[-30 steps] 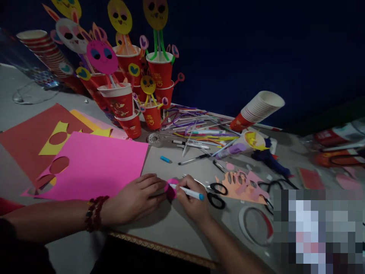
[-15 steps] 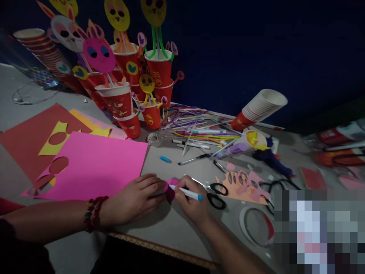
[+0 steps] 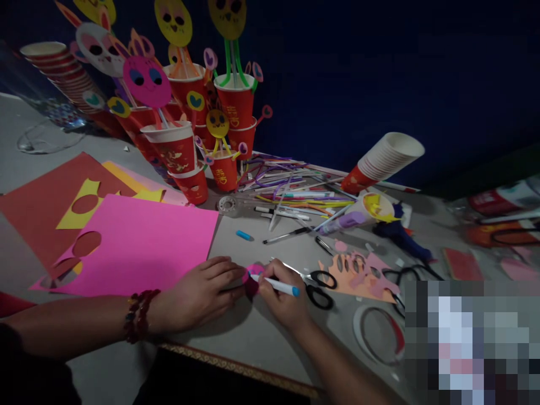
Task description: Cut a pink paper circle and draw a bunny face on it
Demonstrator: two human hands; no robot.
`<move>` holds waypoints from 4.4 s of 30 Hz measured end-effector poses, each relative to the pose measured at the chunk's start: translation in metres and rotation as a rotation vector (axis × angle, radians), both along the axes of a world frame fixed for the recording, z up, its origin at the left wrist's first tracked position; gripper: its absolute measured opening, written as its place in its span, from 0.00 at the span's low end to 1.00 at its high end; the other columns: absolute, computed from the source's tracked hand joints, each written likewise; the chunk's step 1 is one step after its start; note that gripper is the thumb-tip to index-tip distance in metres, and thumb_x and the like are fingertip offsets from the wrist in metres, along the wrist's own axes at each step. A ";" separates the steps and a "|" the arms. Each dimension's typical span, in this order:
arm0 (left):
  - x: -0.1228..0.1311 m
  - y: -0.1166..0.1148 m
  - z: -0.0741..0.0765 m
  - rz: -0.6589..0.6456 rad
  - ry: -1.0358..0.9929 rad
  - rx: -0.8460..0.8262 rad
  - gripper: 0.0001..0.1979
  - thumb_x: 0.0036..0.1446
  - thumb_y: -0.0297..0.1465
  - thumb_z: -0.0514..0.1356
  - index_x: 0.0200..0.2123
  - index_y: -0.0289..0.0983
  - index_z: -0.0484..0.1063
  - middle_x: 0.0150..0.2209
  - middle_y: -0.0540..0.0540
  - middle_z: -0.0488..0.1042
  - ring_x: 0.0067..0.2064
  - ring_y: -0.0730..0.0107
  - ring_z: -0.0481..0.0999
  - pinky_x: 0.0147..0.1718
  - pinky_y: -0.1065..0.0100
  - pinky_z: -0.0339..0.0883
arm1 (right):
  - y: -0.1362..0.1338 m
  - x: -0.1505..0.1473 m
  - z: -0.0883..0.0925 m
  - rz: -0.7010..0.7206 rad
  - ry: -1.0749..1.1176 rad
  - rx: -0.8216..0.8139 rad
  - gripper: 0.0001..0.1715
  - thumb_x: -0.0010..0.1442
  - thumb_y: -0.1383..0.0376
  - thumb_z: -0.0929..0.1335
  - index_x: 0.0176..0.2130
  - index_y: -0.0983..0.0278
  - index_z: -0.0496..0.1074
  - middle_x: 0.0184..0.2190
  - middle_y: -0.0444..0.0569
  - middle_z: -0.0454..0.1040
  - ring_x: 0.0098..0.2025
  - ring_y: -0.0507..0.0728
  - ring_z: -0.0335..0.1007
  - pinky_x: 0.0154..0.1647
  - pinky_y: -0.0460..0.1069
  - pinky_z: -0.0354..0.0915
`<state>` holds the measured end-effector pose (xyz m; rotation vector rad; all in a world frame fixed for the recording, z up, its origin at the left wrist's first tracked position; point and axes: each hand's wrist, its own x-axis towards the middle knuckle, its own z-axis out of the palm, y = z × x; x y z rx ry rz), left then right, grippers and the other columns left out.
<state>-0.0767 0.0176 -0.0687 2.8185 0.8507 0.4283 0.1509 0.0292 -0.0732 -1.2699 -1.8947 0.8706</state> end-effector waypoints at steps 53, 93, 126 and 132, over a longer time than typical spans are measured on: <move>0.000 0.000 0.002 -0.013 -0.026 -0.017 0.14 0.65 0.32 0.57 0.53 0.37 0.70 0.54 0.42 0.72 0.56 0.58 0.69 0.57 0.52 0.63 | 0.001 -0.001 0.001 -0.039 0.044 -0.007 0.10 0.60 0.66 0.64 0.26 0.60 0.64 0.19 0.39 0.64 0.21 0.51 0.60 0.24 0.46 0.56; -0.001 0.000 0.000 -0.011 -0.007 -0.024 0.15 0.66 0.33 0.56 0.55 0.38 0.69 0.55 0.42 0.72 0.57 0.57 0.68 0.58 0.53 0.62 | 0.000 0.002 -0.002 -0.056 0.038 -0.012 0.10 0.59 0.66 0.64 0.25 0.60 0.62 0.19 0.38 0.62 0.21 0.51 0.58 0.23 0.46 0.54; 0.003 -0.001 -0.002 -0.027 0.041 0.060 0.15 0.62 0.25 0.56 0.51 0.37 0.72 0.51 0.41 0.74 0.53 0.55 0.70 0.54 0.53 0.65 | 0.000 -0.006 0.000 -0.095 0.090 -0.084 0.06 0.53 0.65 0.64 0.25 0.59 0.62 0.19 0.38 0.62 0.21 0.51 0.58 0.25 0.45 0.53; 0.003 -0.001 0.000 -0.014 0.064 -0.011 0.16 0.61 0.25 0.58 0.53 0.38 0.72 0.53 0.42 0.73 0.55 0.55 0.69 0.56 0.53 0.64 | 0.000 -0.005 0.001 -0.091 0.091 -0.091 0.07 0.54 0.65 0.64 0.25 0.59 0.62 0.18 0.37 0.61 0.21 0.51 0.58 0.25 0.45 0.54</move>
